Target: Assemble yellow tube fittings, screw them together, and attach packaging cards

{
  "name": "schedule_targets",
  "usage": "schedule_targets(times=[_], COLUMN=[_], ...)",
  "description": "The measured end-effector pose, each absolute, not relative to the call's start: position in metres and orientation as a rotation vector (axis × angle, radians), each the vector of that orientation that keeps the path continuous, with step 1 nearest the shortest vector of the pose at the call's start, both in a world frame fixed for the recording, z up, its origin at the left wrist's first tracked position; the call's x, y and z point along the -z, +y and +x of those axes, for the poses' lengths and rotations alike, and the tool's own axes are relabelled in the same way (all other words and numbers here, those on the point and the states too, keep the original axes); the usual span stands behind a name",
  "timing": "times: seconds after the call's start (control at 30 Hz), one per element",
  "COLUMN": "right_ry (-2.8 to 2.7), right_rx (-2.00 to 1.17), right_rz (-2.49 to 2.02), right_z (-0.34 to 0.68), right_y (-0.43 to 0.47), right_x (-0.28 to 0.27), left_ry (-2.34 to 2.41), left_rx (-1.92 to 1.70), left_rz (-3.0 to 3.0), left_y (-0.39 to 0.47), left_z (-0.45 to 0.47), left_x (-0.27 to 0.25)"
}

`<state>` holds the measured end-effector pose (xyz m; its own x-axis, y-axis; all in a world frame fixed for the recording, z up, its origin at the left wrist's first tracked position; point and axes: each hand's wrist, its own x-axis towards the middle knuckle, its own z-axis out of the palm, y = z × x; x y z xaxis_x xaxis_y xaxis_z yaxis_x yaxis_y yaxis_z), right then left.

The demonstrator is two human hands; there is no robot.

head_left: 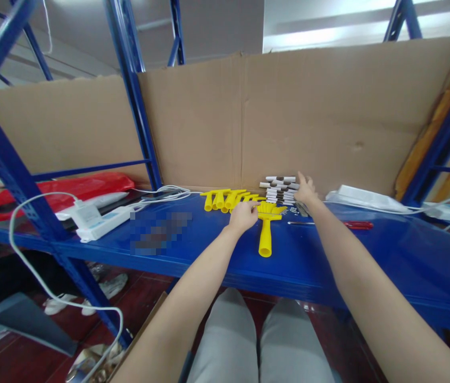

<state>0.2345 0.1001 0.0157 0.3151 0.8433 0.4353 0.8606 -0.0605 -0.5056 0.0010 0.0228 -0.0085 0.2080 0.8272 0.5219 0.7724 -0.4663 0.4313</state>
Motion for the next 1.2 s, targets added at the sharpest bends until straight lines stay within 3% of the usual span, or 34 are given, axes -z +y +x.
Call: schedule_targets(times=[0.27,0.6,0.93,1.2], right_ry=[-1.7,-1.868,-1.693,-1.524], right_rx=[0.164,0.704,0.646,0.571], right_rz=[-1.932,-1.981,-1.945,-1.694], right_z=[0.227,0.211,0.212,0.222], right_y=[0.105,0.087,0.075,0.058], right_x=[-0.023,-0.032,-0.04,-0.046], left_ry=[1.562,1.57,1.565,1.577], left_rx=[-1.103,-1.084,-1.06,-1.257], left_rz=[2.418,2.387,2.382,2.284], left_y=[0.024,0.021,0.022,0.031], left_z=[0.001,0.002,0.001,0.0], left_x=[0.009,0.006,0.006,0.011])
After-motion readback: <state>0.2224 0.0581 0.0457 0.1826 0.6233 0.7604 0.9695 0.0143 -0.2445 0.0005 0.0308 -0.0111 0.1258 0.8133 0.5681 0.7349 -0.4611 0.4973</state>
